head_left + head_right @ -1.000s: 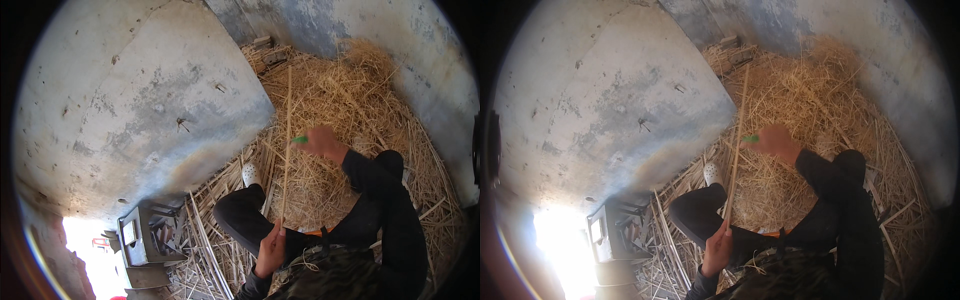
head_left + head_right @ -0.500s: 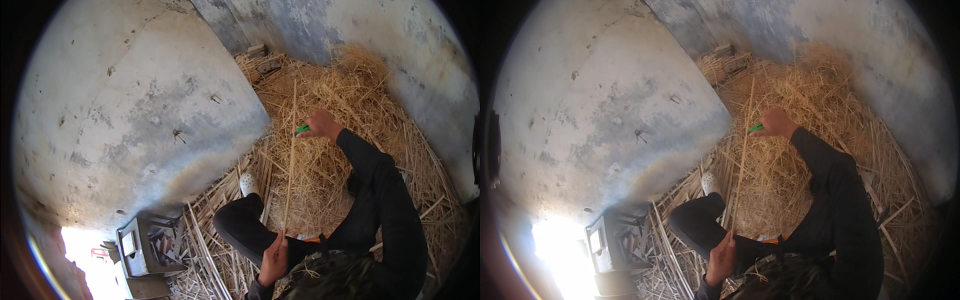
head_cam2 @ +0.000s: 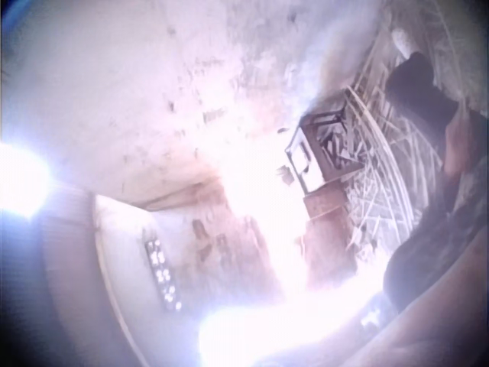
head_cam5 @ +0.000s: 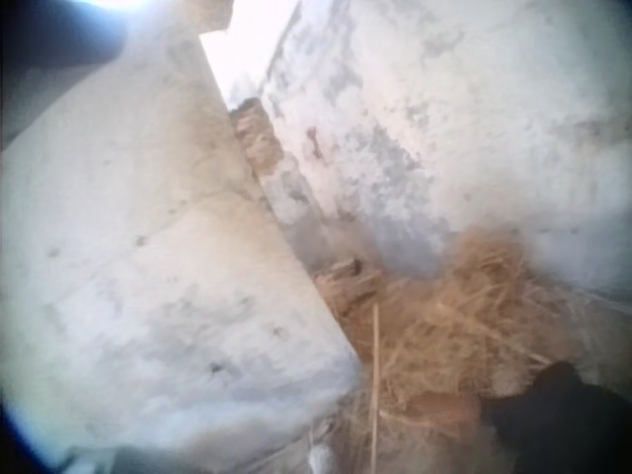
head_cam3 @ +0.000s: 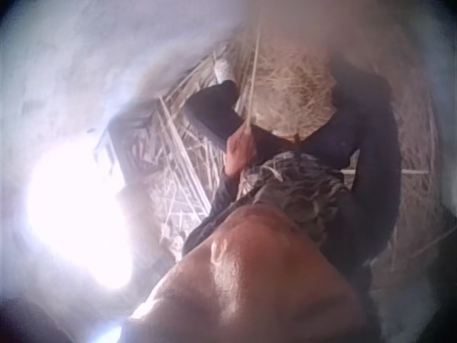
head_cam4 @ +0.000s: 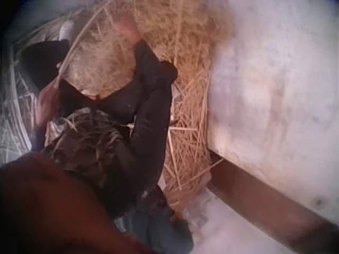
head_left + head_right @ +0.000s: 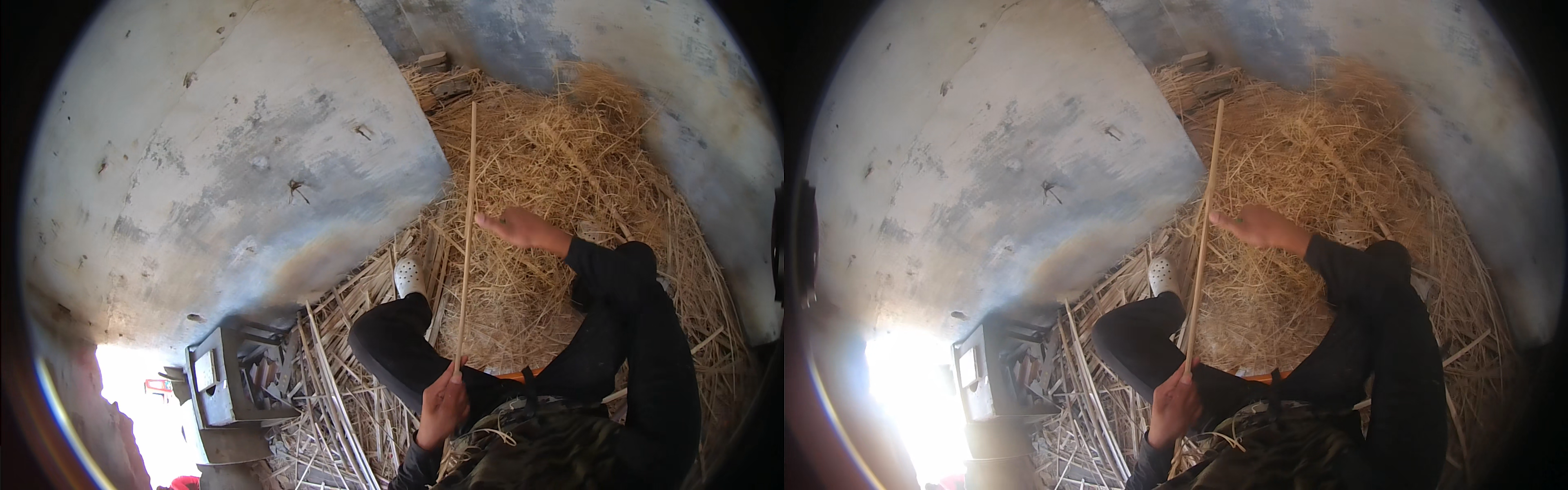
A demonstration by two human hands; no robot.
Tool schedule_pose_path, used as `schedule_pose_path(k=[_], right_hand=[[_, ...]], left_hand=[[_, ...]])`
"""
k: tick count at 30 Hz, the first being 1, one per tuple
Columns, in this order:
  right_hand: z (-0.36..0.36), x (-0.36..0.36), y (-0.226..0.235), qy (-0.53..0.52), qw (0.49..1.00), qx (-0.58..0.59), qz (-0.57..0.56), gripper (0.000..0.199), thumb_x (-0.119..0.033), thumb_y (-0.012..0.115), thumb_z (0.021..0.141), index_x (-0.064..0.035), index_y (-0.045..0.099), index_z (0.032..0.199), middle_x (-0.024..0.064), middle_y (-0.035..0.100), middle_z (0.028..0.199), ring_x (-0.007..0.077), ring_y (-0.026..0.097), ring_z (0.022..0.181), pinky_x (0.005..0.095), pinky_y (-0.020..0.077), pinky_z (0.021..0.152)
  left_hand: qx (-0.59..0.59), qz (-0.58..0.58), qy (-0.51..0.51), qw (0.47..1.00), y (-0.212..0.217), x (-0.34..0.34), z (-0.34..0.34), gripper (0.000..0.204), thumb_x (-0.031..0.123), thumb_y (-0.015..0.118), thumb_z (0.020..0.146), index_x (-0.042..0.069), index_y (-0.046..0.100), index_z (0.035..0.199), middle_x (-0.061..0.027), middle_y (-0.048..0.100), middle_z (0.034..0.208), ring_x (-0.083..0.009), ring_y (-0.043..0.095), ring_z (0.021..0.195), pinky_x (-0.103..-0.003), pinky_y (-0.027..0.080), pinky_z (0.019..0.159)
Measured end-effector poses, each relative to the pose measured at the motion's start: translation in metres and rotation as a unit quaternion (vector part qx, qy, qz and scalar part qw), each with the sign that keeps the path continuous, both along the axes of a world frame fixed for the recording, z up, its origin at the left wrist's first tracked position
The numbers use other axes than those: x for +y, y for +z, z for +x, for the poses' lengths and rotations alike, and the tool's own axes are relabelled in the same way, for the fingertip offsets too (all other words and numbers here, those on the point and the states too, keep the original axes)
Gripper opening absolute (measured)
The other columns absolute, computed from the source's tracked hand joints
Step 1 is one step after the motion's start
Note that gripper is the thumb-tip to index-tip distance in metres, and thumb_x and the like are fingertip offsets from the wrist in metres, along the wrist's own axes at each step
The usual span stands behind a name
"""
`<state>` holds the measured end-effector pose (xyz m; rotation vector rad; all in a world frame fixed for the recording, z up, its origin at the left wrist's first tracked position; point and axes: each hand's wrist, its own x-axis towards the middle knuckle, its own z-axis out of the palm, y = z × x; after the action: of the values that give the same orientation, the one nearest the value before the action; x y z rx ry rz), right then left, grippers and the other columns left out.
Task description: The person sits cross-legged on a bed of straw and uses a green utility knife to peel the outer layer off a long, thin wooden stick. They hold the stick with their left hand and scrape downwards with their right hand, repeating the motion to remove the bark and create a smooth surface.
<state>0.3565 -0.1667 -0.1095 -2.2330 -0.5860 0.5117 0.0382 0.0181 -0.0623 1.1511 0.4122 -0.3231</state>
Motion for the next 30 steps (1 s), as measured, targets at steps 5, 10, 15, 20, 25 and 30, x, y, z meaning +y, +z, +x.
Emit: schedule_pose_path(k=[5, 10, 15, 20, 25, 30], right_hand=[[-0.031, 0.001, 0.004, 0.01, 0.959, -0.268, -0.095, 0.08, -0.08, 0.034, 0.083, -0.0098, 0.047, 0.048, 0.0001, 0.034, 0.042, 0.0156, 0.036, 0.036, 0.0371, 0.0278, 0.035], [0.08, -0.049, 0.03, -0.307, 0.932, -0.088, 0.171, 0.081, -0.079, 0.024, 0.087, -0.0087, 0.047, 0.053, 0.0018, 0.036, 0.048, 0.016, 0.039, 0.043, 0.0375, 0.0378, 0.049], [0.096, -0.114, 0.037, -0.304, 0.944, -0.081, 0.104, 0.074, -0.086, 0.023, 0.081, -0.0179, 0.03, 0.051, -0.0065, 0.023, 0.051, 0.0093, 0.023, 0.043, 0.0313, 0.0246, 0.043], [0.052, -0.07, 0.025, -0.196, 0.972, -0.13, 0.005, 0.074, -0.084, 0.028, 0.081, -0.0188, 0.028, 0.047, -0.0078, 0.02, 0.047, 0.0076, 0.016, 0.04, 0.0284, 0.0151, 0.039], [-0.047, -0.016, 0.02, 0.047, 0.983, -0.178, -0.023, 0.082, -0.085, 0.038, 0.077, -0.0103, 0.041, 0.044, -0.0011, 0.031, 0.041, 0.0131, 0.033, 0.034, 0.0346, 0.0232, 0.034], [-0.09, 0.007, 0.005, 0.122, 0.931, -0.341, -0.036, 0.085, -0.087, 0.041, 0.073, -0.0076, 0.046, 0.043, 0.0043, 0.033, 0.036, 0.0194, 0.038, 0.03, 0.0356, 0.029, 0.033]], left_hand=[[-0.026, 0.049, -0.024, 0.998, -0.013, 0.0, 0.004, 0.043, 0.022, 0.043, 0.103, 0.001, 0.04, 0.14, 0.0086, 0.033, 0.062, -0.0022, 0.035, 0.05, -0.02, 0.031, 0.045], [-0.002, 0.167, -0.082, 0.983, -0.008, -0.015, -0.014, 0.042, 0.021, 0.043, 0.103, 0.001, 0.041, 0.14, 0.0088, 0.032, 0.063, -0.0024, 0.033, 0.05, -0.02, 0.028, 0.045], [0.103, 0.043, -0.056, 0.992, -0.028, -0.014, -0.04, 0.043, 0.023, 0.043, 0.103, 0.003, 0.039, 0.14, 0.0081, 0.03, 0.062, -0.0041, 0.03, 0.048, -0.022, 0.027, 0.044], [0.09, -0.143, 0.016, 0.986, -0.025, -0.004, -0.007, 0.04, 0.024, 0.04, 0.103, 0.005, 0.04, 0.138, 0.0058, 0.028, 0.057, -0.0063, 0.028, 0.042, -0.023, 0.028, 0.042], [0.042, -0.161, 0.048, 0.985, -0.005, 0.002, 0.02, 0.04, 0.023, 0.037, 0.104, 0.004, 0.038, 0.139, 0.0049, 0.028, 0.057, -0.0058, 0.025, 0.041, -0.021, 0.029, 0.042], [0.027, -0.139, 0.031, 0.989, 0.007, -0.005, 0.023, 0.041, 0.023, 0.037, 0.104, 0.005, 0.037, 0.141, 0.0051, 0.028, 0.058, -0.0051, 0.025, 0.043, -0.02, 0.029, 0.043]])
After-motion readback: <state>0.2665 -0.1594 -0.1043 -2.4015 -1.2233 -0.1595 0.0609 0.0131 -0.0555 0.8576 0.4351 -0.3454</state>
